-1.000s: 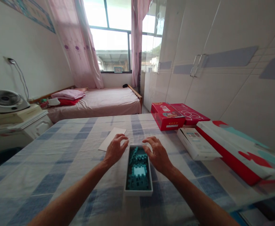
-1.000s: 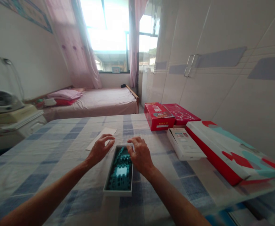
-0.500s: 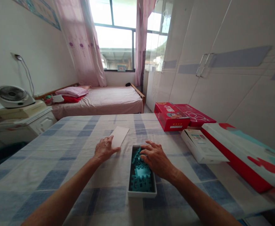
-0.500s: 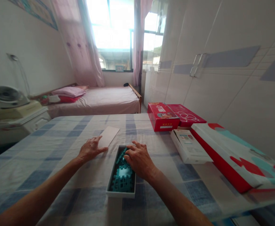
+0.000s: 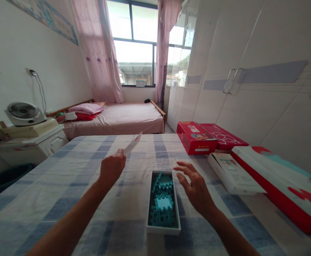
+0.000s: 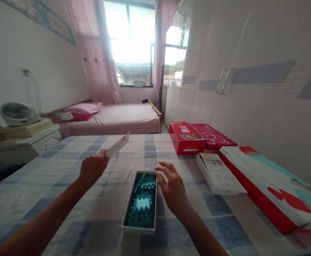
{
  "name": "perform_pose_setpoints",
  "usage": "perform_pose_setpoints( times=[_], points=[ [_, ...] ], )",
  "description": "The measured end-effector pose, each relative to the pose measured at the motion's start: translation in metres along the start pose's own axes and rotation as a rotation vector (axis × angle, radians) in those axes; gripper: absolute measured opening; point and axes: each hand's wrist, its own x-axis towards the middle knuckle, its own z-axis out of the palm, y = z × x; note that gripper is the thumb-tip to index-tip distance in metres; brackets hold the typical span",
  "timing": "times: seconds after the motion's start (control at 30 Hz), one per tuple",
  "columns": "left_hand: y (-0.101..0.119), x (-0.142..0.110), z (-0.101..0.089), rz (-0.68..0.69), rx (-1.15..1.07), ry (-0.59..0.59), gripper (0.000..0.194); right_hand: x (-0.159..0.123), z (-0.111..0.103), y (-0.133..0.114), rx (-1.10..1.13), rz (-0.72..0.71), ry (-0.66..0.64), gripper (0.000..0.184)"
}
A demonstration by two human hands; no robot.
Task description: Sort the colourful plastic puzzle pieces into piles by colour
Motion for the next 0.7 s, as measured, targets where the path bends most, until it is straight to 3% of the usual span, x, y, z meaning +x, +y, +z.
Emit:
perform_pose_setpoints(
  times=[0.1, 0.17, 0.23, 0.37, 0.43, 0.6, 0.7],
  points=[
    [0.008, -0.011, -0.029, -0.158, -0.682, 0.004, 0.039, -0.004, -0.004, -0.013, 0.131, 0.110, 0.012, 0.028],
    [0.018, -0.030, -0.038, -0.250, -1.158, -0.137, 0.039, -0.007, -0.006, -0.021, 0.292, 0.237, -0.010, 0.038],
    [0.030, -0.056, -0.039, -0.294, -1.384, -0.296, 0.040, -0.011, -0.006, -0.029, 0.495, 0.349, -0.066, 0.049],
    [0.049, -0.107, -0.033, -0.239, -1.412, -0.586, 0.041, -0.021, -0.001, -0.039, 0.758, 0.450, -0.057, 0.060],
    [0.052, -0.122, -0.030, -0.161, -1.319, -0.650, 0.043, -0.026, 0.004, -0.039, 0.774, 0.474, -0.014, 0.062],
    [0.045, -0.128, -0.012, -0.096, -1.076, -0.339, 0.054, -0.038, 0.015, -0.024, 0.582, 0.489, -0.109, 0.059],
    [0.043, -0.127, 0.006, -0.147, -1.118, -0.430, 0.063, -0.042, 0.020, -0.014, 0.320, 0.451, -0.123, 0.059]
  ],
)
